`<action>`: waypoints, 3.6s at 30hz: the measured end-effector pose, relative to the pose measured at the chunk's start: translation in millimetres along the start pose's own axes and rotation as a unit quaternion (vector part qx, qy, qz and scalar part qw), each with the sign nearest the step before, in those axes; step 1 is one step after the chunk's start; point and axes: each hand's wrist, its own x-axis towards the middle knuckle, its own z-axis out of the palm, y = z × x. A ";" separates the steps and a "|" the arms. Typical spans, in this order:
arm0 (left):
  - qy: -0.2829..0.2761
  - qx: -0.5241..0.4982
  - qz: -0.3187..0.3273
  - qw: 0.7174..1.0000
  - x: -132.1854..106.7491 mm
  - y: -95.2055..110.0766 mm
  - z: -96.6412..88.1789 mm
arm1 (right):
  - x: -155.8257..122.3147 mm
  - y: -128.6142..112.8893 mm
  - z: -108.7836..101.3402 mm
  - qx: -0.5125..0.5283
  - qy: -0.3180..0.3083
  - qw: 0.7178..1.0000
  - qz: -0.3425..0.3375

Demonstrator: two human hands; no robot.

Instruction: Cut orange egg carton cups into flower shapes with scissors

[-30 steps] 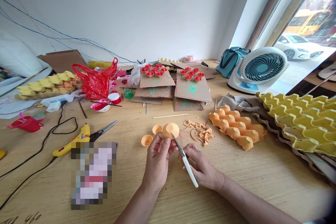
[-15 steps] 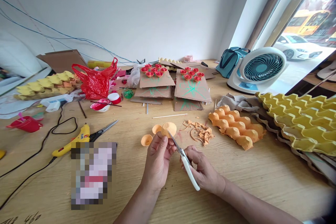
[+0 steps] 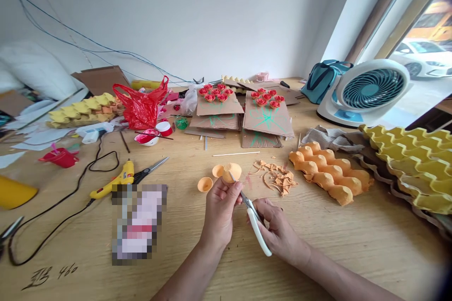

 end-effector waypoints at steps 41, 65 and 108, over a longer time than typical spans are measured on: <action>0.037 -0.125 0.084 0.988 31.1 12.4 -26.9 | 5.6 11.9 -6.5 -0.035 -0.041 0.998 0.040; -0.165 0.000 -0.107 0.980 6.9 -19.5 -12.2 | 11.1 14.9 -14.9 0.508 0.061 0.838 0.190; -0.073 -0.122 -0.050 0.989 23.2 -4.2 -22.7 | 12.5 11.4 -17.9 0.290 -0.008 0.949 0.125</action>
